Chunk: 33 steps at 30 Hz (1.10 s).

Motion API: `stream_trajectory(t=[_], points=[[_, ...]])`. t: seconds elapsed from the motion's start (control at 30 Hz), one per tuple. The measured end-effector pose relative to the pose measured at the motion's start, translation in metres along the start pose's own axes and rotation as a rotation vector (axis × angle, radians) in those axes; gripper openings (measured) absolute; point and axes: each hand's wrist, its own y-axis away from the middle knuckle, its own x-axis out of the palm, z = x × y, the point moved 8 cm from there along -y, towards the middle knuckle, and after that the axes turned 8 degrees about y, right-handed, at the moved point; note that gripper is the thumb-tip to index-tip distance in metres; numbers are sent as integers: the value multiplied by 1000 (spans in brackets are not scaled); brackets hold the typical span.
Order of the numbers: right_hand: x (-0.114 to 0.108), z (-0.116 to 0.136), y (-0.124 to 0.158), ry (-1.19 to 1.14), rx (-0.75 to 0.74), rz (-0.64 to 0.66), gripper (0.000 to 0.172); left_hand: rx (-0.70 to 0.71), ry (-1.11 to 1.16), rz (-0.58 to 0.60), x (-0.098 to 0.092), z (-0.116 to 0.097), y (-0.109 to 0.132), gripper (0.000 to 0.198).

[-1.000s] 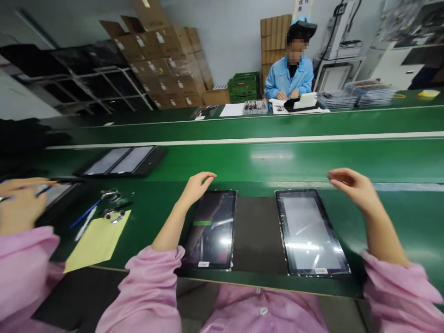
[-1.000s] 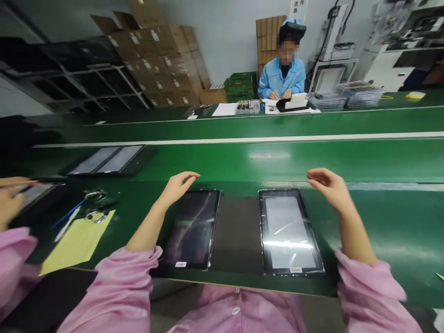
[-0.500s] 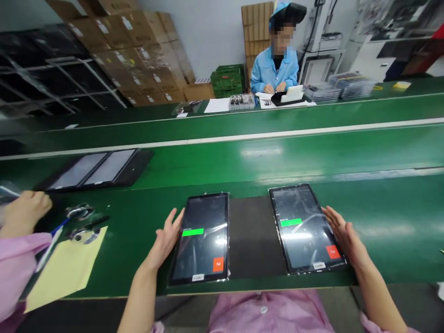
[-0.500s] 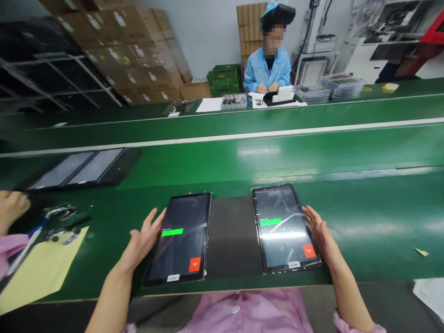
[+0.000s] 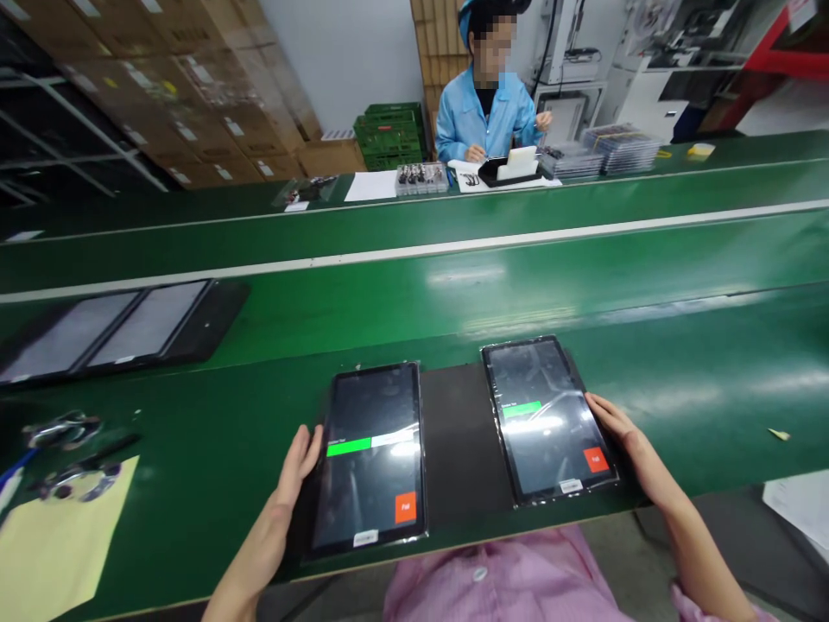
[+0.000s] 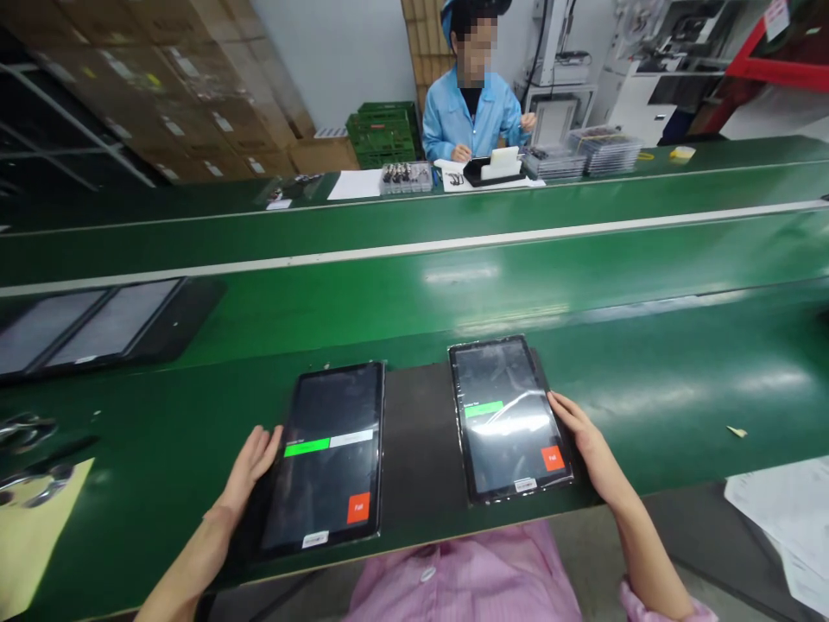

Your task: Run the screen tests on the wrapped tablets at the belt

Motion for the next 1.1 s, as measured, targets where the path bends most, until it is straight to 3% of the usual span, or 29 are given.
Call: stream_trajectory(t=[0.13,0.3,0.4,0.5,0.63,0.73,0.87,0.97,1.1], points=[[0,8,0,109,-42,34,71,116,-377,-49,25,-44,6,99],[9,41,-7,332,-197,50,66,261,-716,-53,67,-91,7,83],[15,58,-10,488,-272,67,58,321,-735,-97,65,-99,8,84],[14,64,-12,583,-302,41,53,413,-717,-17,59,-97,5,77],[1,60,-25,426,-255,-104,54,470,-754,163,59,-92,-26,55],[-6,38,-50,195,-103,-224,47,495,-742,264,67,-101,-67,51],[1,7,-82,-54,69,-244,43,442,-709,358,80,-115,-117,48],[5,2,-87,-92,70,-251,40,415,-659,467,88,-120,-129,46],[5,-1,-80,-155,82,-289,37,388,-586,534,89,-121,-123,48]])
